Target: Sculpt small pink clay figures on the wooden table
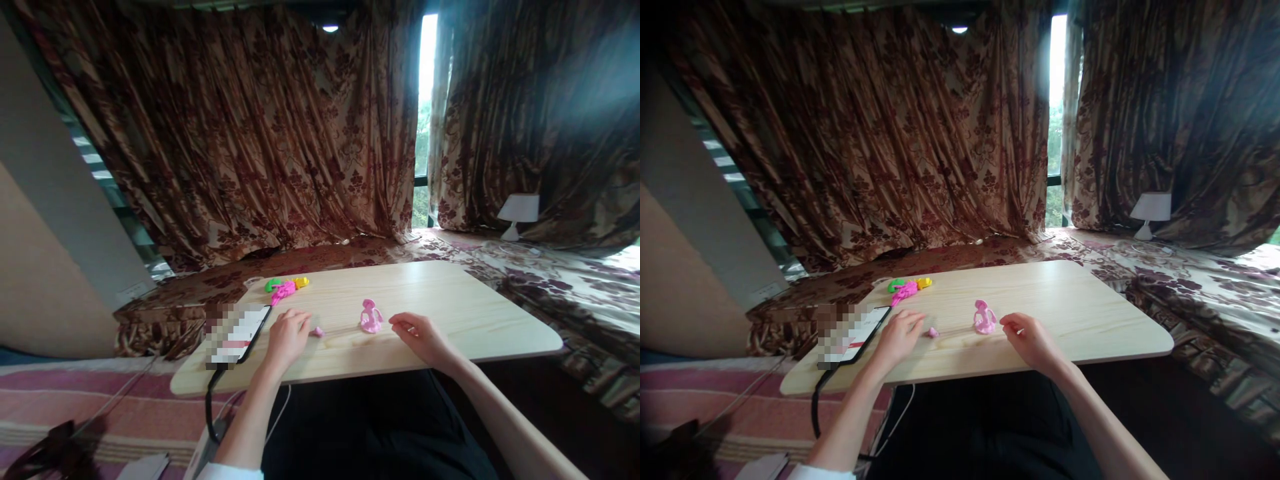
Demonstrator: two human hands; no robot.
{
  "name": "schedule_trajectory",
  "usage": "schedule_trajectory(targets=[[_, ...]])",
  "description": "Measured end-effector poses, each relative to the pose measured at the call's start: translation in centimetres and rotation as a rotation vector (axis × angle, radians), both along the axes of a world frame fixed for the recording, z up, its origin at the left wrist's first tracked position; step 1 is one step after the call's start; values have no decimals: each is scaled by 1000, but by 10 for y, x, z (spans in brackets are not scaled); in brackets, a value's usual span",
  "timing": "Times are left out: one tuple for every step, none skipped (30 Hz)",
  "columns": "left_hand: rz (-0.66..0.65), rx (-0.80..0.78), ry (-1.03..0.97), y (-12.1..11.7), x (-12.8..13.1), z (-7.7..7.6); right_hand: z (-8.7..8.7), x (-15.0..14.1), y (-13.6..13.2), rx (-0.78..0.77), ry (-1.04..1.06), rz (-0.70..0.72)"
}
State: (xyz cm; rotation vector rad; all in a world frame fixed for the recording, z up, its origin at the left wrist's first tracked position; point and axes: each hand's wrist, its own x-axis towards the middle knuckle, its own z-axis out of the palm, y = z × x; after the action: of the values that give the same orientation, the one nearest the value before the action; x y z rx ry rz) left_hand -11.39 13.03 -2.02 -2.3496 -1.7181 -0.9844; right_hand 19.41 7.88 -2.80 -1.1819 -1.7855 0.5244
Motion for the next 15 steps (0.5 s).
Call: schedule_trajectory(targets=[[-14,-24,13,0,0,-3,0,-8,-3,0,8,22],[-34,-44,17,-1,2,-6,-1,-17,-6,2,11,51],[-53,-60,12,-2,6,-8,-2,-26,-8,5,14,75],[-69,-71,-5,-5,10,-9,-3,-35,-10,4,18,96],[-81,-73,-34,-9,14,-10,-4,-44,-11,0,29,111],[-88,-67,-81,-14,19,-10,-5,-52,-11,-3,47,122],[-101,-63,-146,-20,23,-9,-6,-60,-11,-8,71,132],[-118,-66,-228,-25,28,-9,-8,-68,-11,-11,106,141],[-149,-84,-328,-31,33,-8,-9,-76,-10,-12,144,147],[-194,-125,-446,-37,39,-8,-9,-82,-9,-11,185,152],[-235,-183,-561,-41,45,-8,-10,-88,-8,-9,227,153],[-260,-229,-663,-45,50,-8,-11,-92,-7,-6,268,154],[-279,-266,-745,-48,56,-8,-11,-96,-7,-4,307,160],[-295,-295,-801,-51,60,-8,-11,-98,-6,-4,344,169],[-313,-314,-833,-52,64,-8,-12,-98,-6,-8,379,182]])
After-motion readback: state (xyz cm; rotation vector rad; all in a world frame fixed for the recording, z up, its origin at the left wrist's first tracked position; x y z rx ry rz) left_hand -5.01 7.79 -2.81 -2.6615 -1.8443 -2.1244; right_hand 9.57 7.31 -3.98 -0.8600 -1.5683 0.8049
